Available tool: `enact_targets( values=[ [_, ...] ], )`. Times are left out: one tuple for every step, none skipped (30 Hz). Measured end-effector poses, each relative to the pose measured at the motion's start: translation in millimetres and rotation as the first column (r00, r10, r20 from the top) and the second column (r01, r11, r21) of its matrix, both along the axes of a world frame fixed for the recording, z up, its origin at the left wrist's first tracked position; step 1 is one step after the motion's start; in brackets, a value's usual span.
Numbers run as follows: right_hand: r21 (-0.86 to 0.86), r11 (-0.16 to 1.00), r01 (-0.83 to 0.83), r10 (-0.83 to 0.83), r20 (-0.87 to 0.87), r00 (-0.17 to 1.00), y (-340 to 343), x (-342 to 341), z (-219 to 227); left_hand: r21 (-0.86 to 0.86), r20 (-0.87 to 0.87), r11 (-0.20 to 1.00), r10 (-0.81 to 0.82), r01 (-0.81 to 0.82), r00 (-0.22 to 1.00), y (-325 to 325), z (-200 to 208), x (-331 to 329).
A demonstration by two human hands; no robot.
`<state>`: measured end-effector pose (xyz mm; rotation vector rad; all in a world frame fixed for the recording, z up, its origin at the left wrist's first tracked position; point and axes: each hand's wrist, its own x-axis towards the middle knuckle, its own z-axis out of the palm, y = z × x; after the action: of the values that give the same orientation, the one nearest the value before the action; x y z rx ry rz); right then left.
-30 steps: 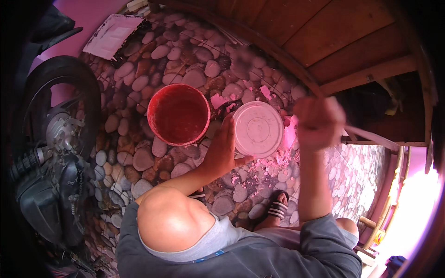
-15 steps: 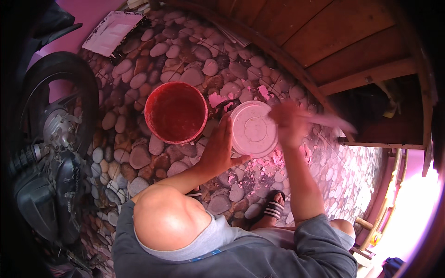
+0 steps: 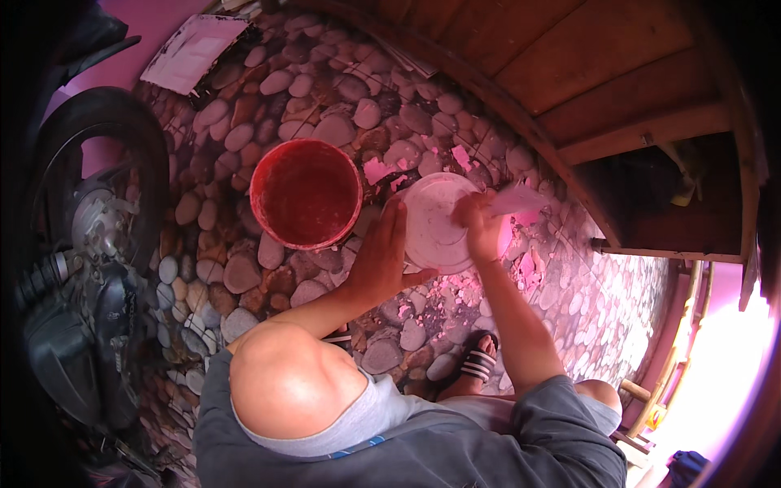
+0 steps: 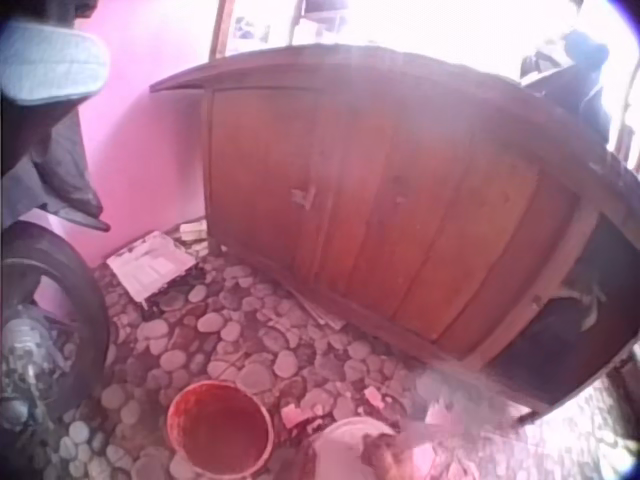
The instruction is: The person is using a scraper to mix pink paint in one bucket and then stirs red paint in another bucket while sitting on a patterned floor.
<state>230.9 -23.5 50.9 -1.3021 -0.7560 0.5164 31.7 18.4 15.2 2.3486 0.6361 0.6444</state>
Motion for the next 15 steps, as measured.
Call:
enact_targets(
  values=[
    [-0.074, 0.990, -0.123, 0.112, -0.134, 0.985, -4.0, 1.5, -14.1, -0.024, -0.004, 1.000, -0.007, 0.007, 1.000, -1.3, -1.0, -1.9],
    [-0.058, 0.981, -0.188, 0.171, -0.212, 0.962, -7.3, 10.9, -12.1, -0.022, -0.010, 1.000, -0.018, 0.018, 1.000, 1.5, 1.3, 7.8],
    [0.005, 0.986, -0.165, 0.147, -0.484, 0.862, -1.7, -4.5, -0.3, -0.043, -0.037, 0.999, -0.018, 0.016, 0.999, 1.4, 0.9, -2.0],
    [-0.006, 0.997, -0.071, 0.063, -0.402, 0.913, -0.9, -10.6, 22.5, -0.052, -0.030, 0.998, -0.022, 0.020, 0.999, -2.8, -0.7, -6.2],
    [0.018, 1.000, 0.006, 0.000, -0.314, 0.949, 11.4, -10.2, 49.0, -0.034, -0.022, 0.999, -0.007, 0.006, 1.000, 1.4, 2.1, -7.4],
    [0.198, 0.974, -0.110, 0.164, -0.282, 0.945, 13.2, 1.7, 71.3, -0.027, -0.009, 1.000, 0.001, -0.001, 1.000, 2.2, 3.2, -6.1],
    [0.359, 0.908, -0.217, 0.309, -0.221, 0.925, 8.9, 16.0, 91.0, -0.037, 0.008, 0.999, -0.002, 0.003, 1.000, 1.1, 2.2, -3.4],
    [0.433, 0.849, -0.302, 0.391, -0.132, 0.911, 6.8, 20.4, 107.2, -0.047, 0.015, 0.999, -0.004, 0.004, 1.000, 0.2, 0.4, -4.1],
    [0.498, 0.776, -0.388, 0.464, -0.034, 0.885, 6.6, 23.3, 122.1, -0.053, 0.022, 0.999, -0.002, 0.003, 1.000, 0.6, -0.8, -4.9],
    [0.490, 0.822, -0.291, 0.368, -0.067, 0.927, 8.3, 15.0, 121.0, -0.047, 0.015, 0.999, 0.000, 0.000, 1.000, 0.3, -2.3, -6.4],
    [0.473, 0.861, -0.188, 0.265, -0.103, 0.959, 9.5, 6.4, 119.1, -0.042, 0.007, 0.999, 0.004, -0.004, 1.000, -0.2, -4.0, -8.5],
    [0.341, 0.933, 0.118, -0.038, -0.232, 0.972, 13.3, -24.2, 101.8, -0.037, 0.004, 0.999, 0.005, -0.005, 1.000, -0.8, -5.0, -7.5],
    [0.166, 0.977, 0.136, -0.093, -0.243, 0.965, 7.5, -28.3, 69.4, -0.032, 0.002, 0.999, 0.004, -0.004, 1.000, -0.7, -2.5, -6.9],
    [-0.012, 0.989, 0.147, -0.146, -0.230, 0.962, -1.0, -26.7, 39.8, -0.029, 0.015, 1.000, -0.010, 0.010, 1.000, -1.1, 0.3, 0.9],
    [-0.068, 0.998, 0.017, -0.034, -0.269, 0.963, 3.3, -30.5, 35.9, -0.021, 0.005, 1.000, -0.006, 0.006, 1.000, 0.8, 0.9, -0.4]
  ],
)
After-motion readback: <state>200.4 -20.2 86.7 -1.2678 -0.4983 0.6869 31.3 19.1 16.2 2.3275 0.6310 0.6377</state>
